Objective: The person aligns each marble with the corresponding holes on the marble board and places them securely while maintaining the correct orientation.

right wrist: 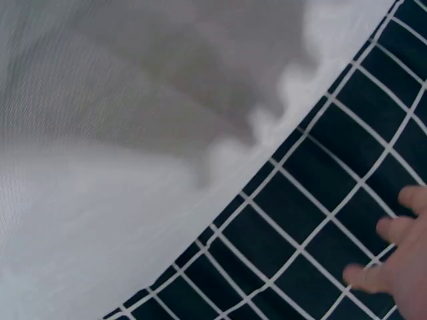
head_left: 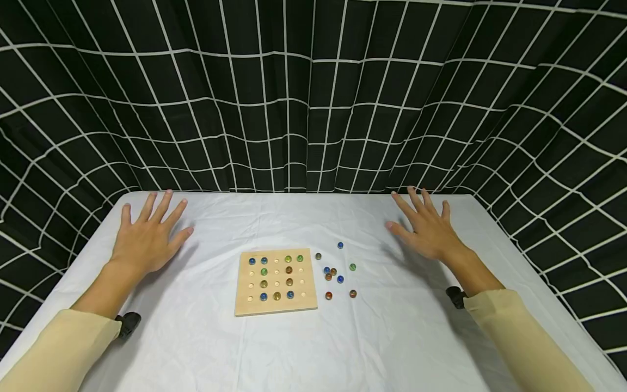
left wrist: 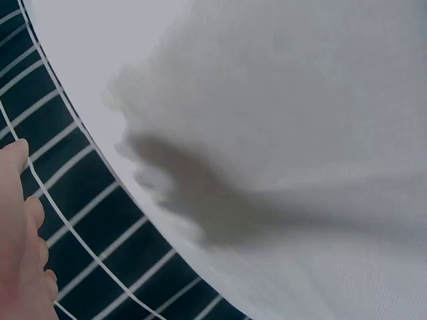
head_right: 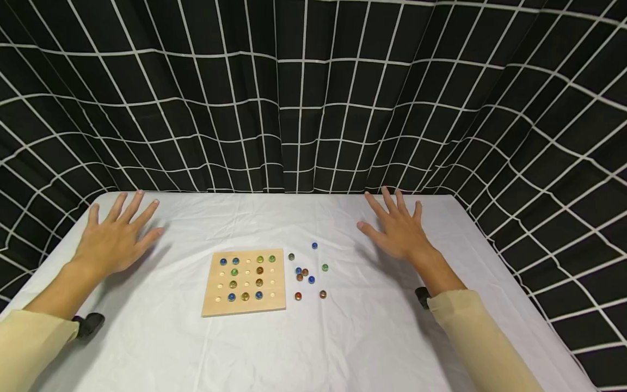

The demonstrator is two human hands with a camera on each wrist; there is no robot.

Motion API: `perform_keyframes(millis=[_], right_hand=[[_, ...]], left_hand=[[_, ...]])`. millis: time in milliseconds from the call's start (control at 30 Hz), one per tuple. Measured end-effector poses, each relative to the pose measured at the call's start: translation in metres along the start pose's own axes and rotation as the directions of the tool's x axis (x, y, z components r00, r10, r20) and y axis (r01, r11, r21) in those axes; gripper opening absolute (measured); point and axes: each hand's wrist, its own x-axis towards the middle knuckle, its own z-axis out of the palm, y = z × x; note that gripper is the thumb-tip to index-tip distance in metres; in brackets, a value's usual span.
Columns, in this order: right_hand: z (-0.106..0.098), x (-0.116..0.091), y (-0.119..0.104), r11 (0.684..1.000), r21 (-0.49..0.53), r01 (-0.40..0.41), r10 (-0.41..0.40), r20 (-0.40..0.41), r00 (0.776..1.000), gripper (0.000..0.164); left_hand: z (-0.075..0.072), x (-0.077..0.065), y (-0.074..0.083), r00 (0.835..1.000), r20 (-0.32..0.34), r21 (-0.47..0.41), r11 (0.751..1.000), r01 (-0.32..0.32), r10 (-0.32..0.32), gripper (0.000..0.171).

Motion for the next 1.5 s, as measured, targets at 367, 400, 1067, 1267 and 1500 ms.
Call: perform_keyframes(millis=[367,400,1067,1267,1500], right_hand=[[0.003,0.001,-0.016,0.979,0.155,0.130,-0.122,-0.058,0.991,0.075],[0.003,0.001,-0.017,0.976,0.173,0.134,-0.127,-0.052,0.991,0.076],[0.015,-0.002,-0.039,0.780,0.624,0.036,-0.256,0.265,0.930,0.065],[0.020,-0.002,-0.046,0.774,0.632,0.038,-0.277,0.285,0.918,0.055],[0.026,-0.001,-0.055,0.757,0.653,0.026,-0.303,0.314,0.900,0.049]], left_hand=[[-0.005,-0.013,0.030,0.988,0.016,-0.007,0.988,-0.154,0.154,0.070],[-0.005,-0.014,0.033,0.986,0.025,-0.013,0.986,-0.166,0.166,0.070],[0.011,-0.032,0.078,0.929,0.043,-0.143,0.922,-0.359,0.368,0.073],[0.015,-0.034,0.081,0.916,0.070,-0.175,0.909,-0.378,0.394,0.075],[0.016,-0.035,0.083,0.908,0.086,-0.187,0.902,-0.389,0.410,0.079]])
